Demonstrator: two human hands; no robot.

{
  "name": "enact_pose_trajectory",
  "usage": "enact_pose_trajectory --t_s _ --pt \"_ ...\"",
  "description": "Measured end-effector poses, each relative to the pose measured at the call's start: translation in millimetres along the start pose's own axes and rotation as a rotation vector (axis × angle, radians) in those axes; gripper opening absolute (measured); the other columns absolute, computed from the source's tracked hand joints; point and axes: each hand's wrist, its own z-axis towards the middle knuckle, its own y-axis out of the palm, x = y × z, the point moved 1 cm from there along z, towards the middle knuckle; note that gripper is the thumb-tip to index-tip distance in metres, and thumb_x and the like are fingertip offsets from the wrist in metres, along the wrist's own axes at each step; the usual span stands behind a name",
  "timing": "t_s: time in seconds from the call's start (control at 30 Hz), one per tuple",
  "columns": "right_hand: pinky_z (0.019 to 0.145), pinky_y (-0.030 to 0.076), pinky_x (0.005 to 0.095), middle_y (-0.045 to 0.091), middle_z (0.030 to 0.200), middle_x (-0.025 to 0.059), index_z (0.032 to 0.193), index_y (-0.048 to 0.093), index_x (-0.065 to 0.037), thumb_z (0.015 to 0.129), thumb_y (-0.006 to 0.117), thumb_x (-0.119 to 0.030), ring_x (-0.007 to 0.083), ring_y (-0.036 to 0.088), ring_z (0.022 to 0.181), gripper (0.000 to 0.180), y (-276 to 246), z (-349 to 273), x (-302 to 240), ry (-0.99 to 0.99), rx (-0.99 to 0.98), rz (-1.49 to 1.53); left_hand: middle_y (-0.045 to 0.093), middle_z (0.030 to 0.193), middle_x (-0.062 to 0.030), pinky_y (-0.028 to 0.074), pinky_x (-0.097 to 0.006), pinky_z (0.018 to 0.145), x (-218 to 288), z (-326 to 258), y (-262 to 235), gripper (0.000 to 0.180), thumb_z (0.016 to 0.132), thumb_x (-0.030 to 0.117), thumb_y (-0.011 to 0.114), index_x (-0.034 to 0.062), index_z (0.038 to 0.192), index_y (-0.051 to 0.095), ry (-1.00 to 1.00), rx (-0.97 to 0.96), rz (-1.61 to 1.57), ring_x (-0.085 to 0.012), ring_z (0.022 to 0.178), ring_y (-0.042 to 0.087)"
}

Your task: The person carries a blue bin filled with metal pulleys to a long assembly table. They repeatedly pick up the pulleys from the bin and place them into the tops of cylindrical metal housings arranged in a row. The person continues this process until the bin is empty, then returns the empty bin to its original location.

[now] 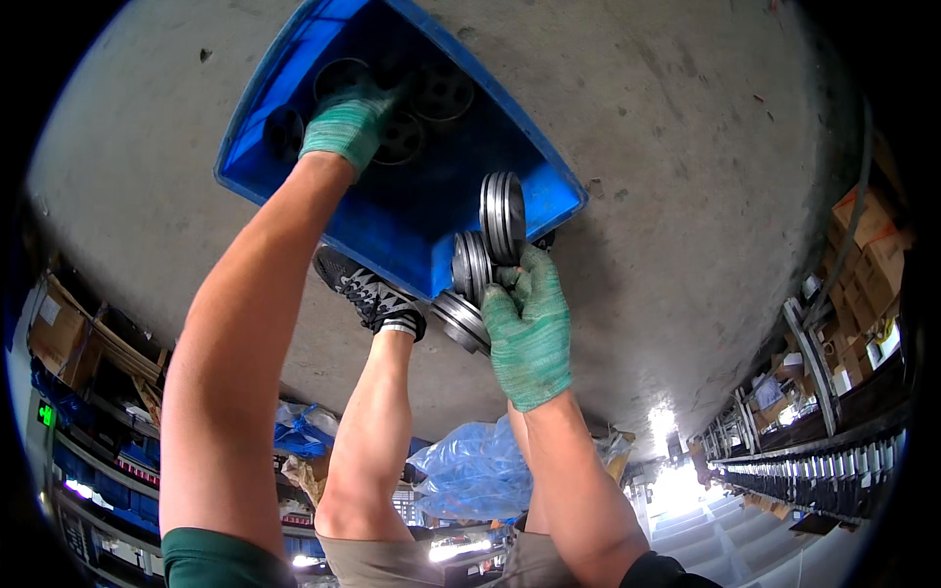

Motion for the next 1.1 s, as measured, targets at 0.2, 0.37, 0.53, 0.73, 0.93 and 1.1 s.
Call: enact_pose_trajectory --t_s 0.2,0.37,0.53,0.73,0.93,1.1 --pt "0.076 0.05 0.0225 0.059 0.102 0.0042 0.143 0.043 -0.001 0.091 0.052 0.009 0.0085 0.057 0.086 0.053 -3 3 2 -0.011 0.0 0.016 0.07 0.109 -0.0231 0.056 -0.046 0.09 6 3 -2 0.031 0.097 0.018 0.056 0.0133 0.125 0.069 0.239 -0.107 0.06 -0.0391 0.104 0.069" --pt "0.075 0.05 0.0222 0.06 0.103 0.0049 0.143 0.042 -0.001 0.092 0.052 0.01 0.0089 0.057 0.086 0.053 -7 0 -1 -0.029 0.016 0.029 0.072 0.103 -0.0214 0.056 -0.048 0.086 15 2 -10 0.028 0.091 0.011 0.06 0.0116 0.117 0.07 0.209 -0.17 -0.038 -0.0387 0.104 0.068" --pt "0.088 0.052 0.0262 0.062 0.112 0.0071 0.144 0.044 0.0 0.095 0.055 0.006 0.0124 0.059 0.097 0.051 -34 -20 -43 -0.033 0.013 0.163 0.066 0.098 -0.0206 0.054 -0.05 0.081 56 -69 -88 0.025 0.081 0.007 0.067 0.0086 0.106 0.067 0.12 -0.088 -0.21 -0.0412 0.097 0.066" --pt "0.093 0.05 0.0285 0.063 0.118 0.0075 0.138 0.053 0.004 0.094 0.06 0.001 0.0149 0.059 0.107 0.045 -150 -98 -73 -0.222 0.009 0.215 0.07 0.089 -0.0186 0.055 -0.04 0.074 112 -232 -218 0.027 0.08 0.011 0.077 0.0036 0.105 0.07 -0.184 0.021 -0.604 -0.0317 0.08 0.069" --pt "0.077 0.051 0.0292 0.059 0.098 -0.0012 0.114 0.06 -0.004 0.091 0.06 0.004 0.0117 0.055 0.085 0.024 -305 -272 -72 -0.161 0.376 0.401 0.072 0.091 -0.0207 0.056 -0.041 0.071 132 -338 -377 0.043 0.08 0.012 0.073 0.0074 0.123 0.068 -0.242 -0.013 -0.268 -0.0399 0.081 0.07" --pt "0.072 0.053 0.0372 0.072 0.09 0.0084 0.107 0.067 -0.005 0.089 0.076 -0.024 0.0186 0.064 0.08 0.027 -429 -370 -32 -0.106 0.519 0.16 0.067 0.091 -0.0015 0.055 -0.03 0.063 254 -399 -484 0.034 0.095 -0.002 0.061 0.0091 0.128 0.064 -0.434 0.115 -1.294 -0.014 0.075 0.064"
